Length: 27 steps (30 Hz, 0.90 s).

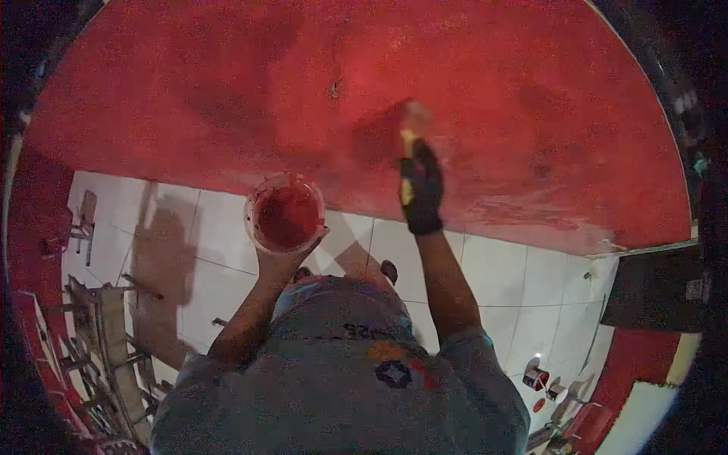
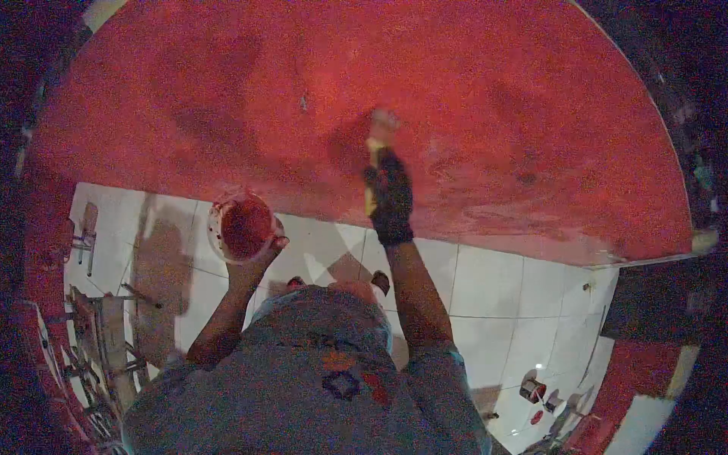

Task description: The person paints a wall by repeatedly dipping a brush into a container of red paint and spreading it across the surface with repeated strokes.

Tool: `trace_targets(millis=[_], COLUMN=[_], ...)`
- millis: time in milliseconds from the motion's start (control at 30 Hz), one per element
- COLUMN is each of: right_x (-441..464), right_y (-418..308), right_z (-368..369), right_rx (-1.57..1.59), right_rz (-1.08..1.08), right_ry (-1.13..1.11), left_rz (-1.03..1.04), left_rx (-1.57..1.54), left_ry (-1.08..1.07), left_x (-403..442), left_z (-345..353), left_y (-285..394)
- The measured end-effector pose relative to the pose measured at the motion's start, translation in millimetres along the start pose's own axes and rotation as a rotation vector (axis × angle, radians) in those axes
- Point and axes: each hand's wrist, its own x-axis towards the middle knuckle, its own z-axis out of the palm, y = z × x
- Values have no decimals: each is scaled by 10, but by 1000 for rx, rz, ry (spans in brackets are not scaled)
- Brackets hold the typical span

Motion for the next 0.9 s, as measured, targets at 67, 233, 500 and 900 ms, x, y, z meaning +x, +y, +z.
trace_targets(millis=[67, 233, 500, 900], right_x=[-77, 198, 15, 183], right_y=[699, 81, 272, -354], right_z=[93, -373, -295, -528], right_rx=[-456, -413, -381, -272], right_rz=[-583, -338, -378, -667], right_ry=[-271, -46, -4, 296], left_rz=[-8, 73, -39, 56], left_rx=[14, 249, 145, 57], left_ry=[16, 34, 30, -24], left_x=[0, -47, -69, 4], left_z=[0, -15, 5, -26], left_y=[72, 270, 345, 160])
